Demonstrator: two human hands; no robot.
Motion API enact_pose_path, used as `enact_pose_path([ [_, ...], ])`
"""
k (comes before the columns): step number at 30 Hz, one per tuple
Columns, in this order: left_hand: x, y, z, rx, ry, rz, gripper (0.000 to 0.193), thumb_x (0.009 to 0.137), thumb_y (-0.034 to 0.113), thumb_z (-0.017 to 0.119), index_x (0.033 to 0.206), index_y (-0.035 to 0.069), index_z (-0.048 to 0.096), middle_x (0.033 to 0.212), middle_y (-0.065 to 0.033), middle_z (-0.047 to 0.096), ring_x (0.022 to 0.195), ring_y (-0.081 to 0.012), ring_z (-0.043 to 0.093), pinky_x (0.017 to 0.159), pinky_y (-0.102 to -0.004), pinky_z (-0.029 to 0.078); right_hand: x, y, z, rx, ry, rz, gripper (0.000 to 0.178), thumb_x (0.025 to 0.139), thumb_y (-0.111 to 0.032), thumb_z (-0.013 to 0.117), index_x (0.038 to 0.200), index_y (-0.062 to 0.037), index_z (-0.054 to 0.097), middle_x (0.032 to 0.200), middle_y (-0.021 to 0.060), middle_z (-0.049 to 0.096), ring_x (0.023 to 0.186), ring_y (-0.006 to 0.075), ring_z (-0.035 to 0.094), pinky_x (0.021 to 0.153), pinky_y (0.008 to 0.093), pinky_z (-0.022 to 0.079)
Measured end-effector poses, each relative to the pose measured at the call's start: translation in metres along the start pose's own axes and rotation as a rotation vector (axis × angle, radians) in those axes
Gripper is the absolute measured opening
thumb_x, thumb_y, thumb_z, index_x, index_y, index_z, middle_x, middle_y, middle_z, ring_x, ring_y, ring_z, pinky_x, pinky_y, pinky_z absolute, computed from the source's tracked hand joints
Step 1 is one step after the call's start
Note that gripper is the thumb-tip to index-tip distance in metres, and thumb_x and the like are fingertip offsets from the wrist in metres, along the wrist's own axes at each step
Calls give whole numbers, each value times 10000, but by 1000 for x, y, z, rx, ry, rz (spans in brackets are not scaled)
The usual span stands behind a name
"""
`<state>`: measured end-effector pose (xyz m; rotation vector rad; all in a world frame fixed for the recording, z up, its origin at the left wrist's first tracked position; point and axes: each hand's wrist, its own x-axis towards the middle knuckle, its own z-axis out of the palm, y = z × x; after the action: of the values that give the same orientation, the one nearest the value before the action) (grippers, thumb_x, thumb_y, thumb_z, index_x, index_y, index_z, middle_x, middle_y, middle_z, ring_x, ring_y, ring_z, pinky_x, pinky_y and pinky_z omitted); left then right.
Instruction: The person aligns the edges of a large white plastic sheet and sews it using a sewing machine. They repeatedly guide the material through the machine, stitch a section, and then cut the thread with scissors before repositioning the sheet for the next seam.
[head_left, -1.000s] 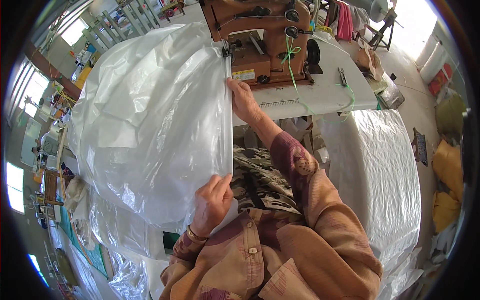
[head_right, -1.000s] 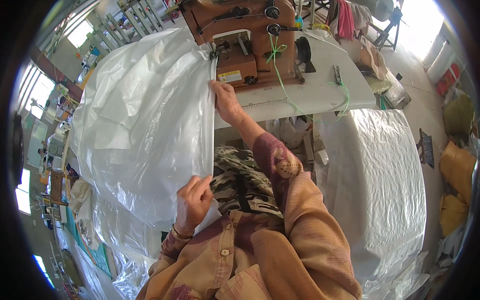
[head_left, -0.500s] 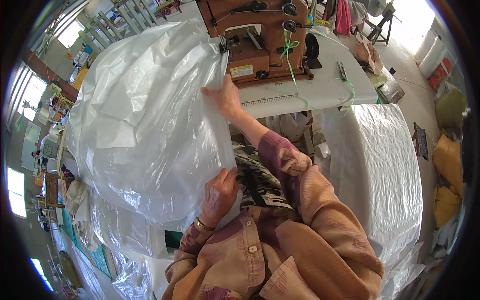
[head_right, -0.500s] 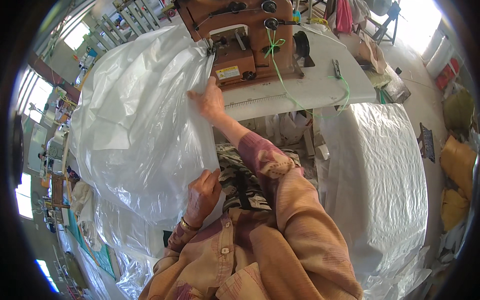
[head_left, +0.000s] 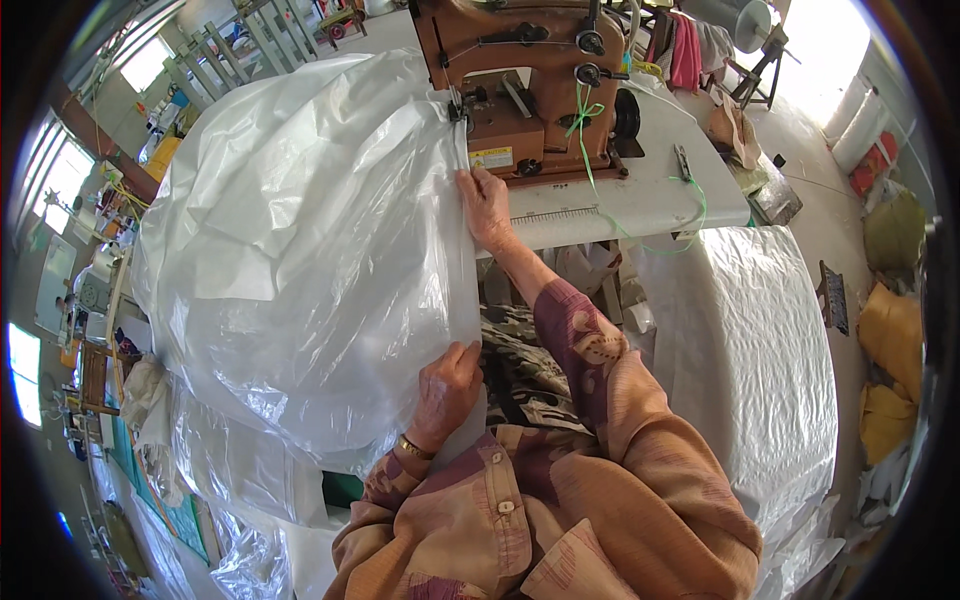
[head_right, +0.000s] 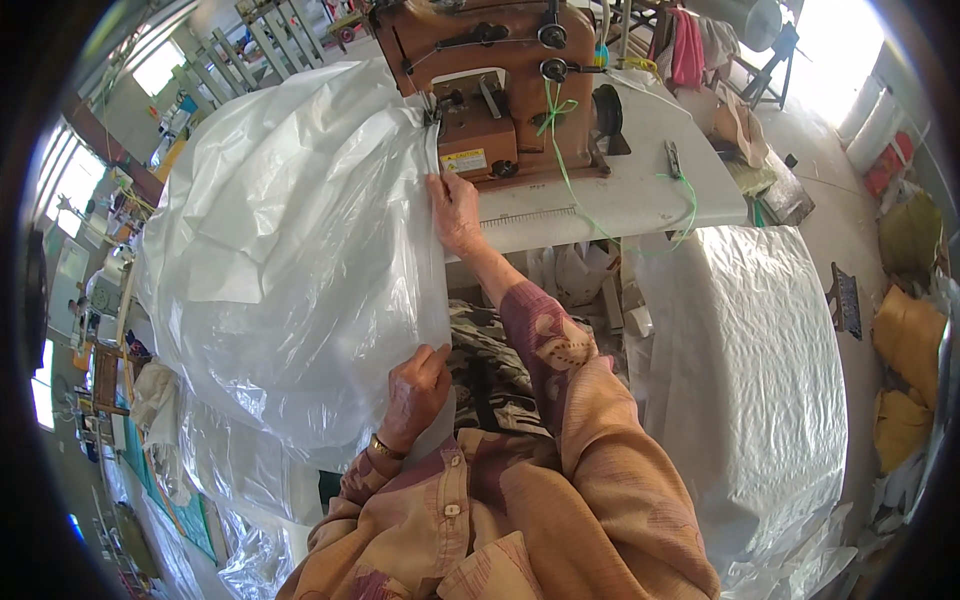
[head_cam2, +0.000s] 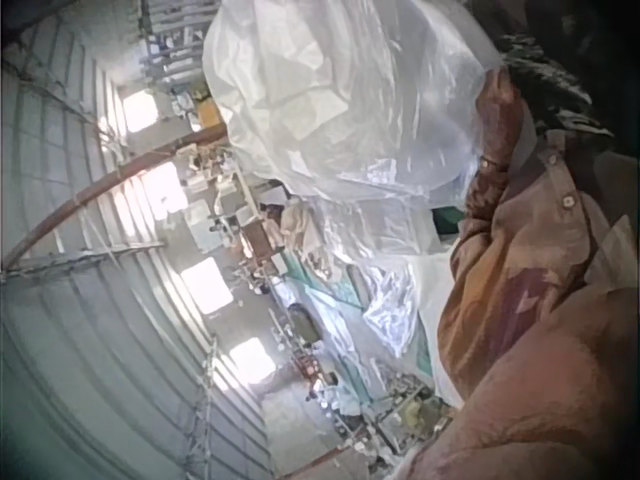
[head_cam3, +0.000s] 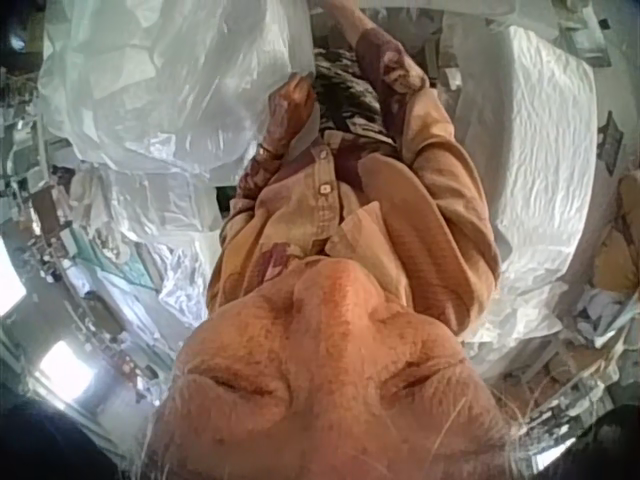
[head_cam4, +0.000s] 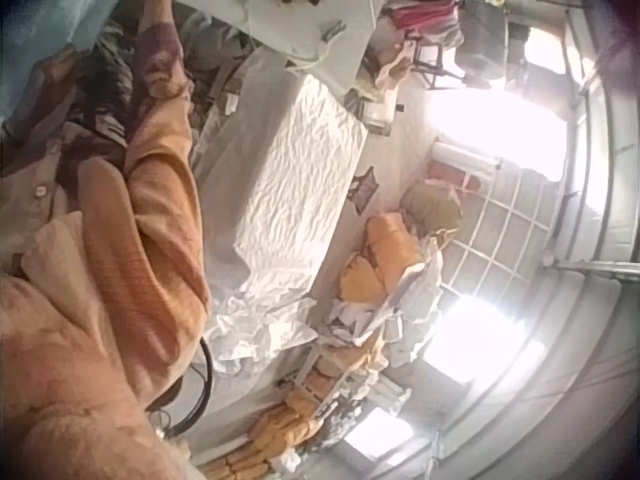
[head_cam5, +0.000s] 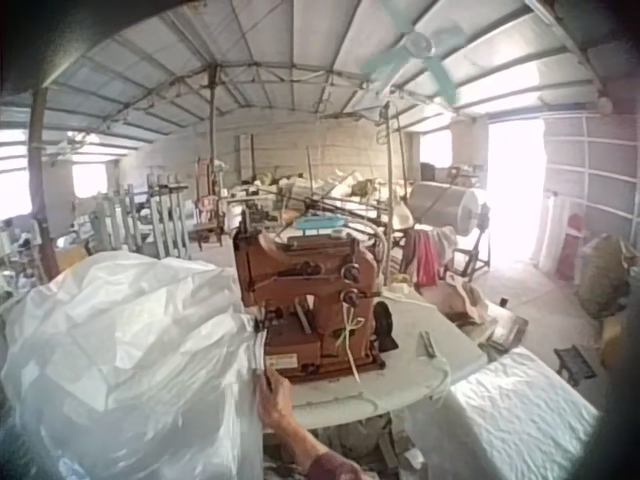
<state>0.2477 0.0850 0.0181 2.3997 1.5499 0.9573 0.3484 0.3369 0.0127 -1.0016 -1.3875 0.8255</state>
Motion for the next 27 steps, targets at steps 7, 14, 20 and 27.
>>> enact_pose_path([
  [7,14,-17,12,59,-72,1,297,778,-15,646,1075,-30,647,884,-140,571,730,-323,650,644,-393,529,2,-7,2,242,8,32,404,1015,-305,573,767,11,536,691,-45,455,695,68,371,606,273,370],
  [14,61,-25,16,68,-7,69,261,802,-21,624,1061,-17,659,848,-143,573,685,-338,623,604,-418,506,-2,-13,-2,302,10,43,359,1008,-280,593,792,7,578,681,-57,464,680,56,375,590,259,365],
  [20,114,-33,12,112,78,109,212,804,-28,604,1004,-33,675,826,-160,581,681,-338,623,597,-422,505,0,-4,2,430,-13,91,317,998,-251,606,838,23,616,684,-49,490,673,57,391,585,269,385],
  [27,175,-56,9,230,109,93,92,799,-11,623,890,-3,617,878,-155,607,751,-371,639,647,-454,526,5,3,0,446,20,90,349,1005,-252,589,790,23,592,675,-47,492,671,56,395,571,271,383],
])
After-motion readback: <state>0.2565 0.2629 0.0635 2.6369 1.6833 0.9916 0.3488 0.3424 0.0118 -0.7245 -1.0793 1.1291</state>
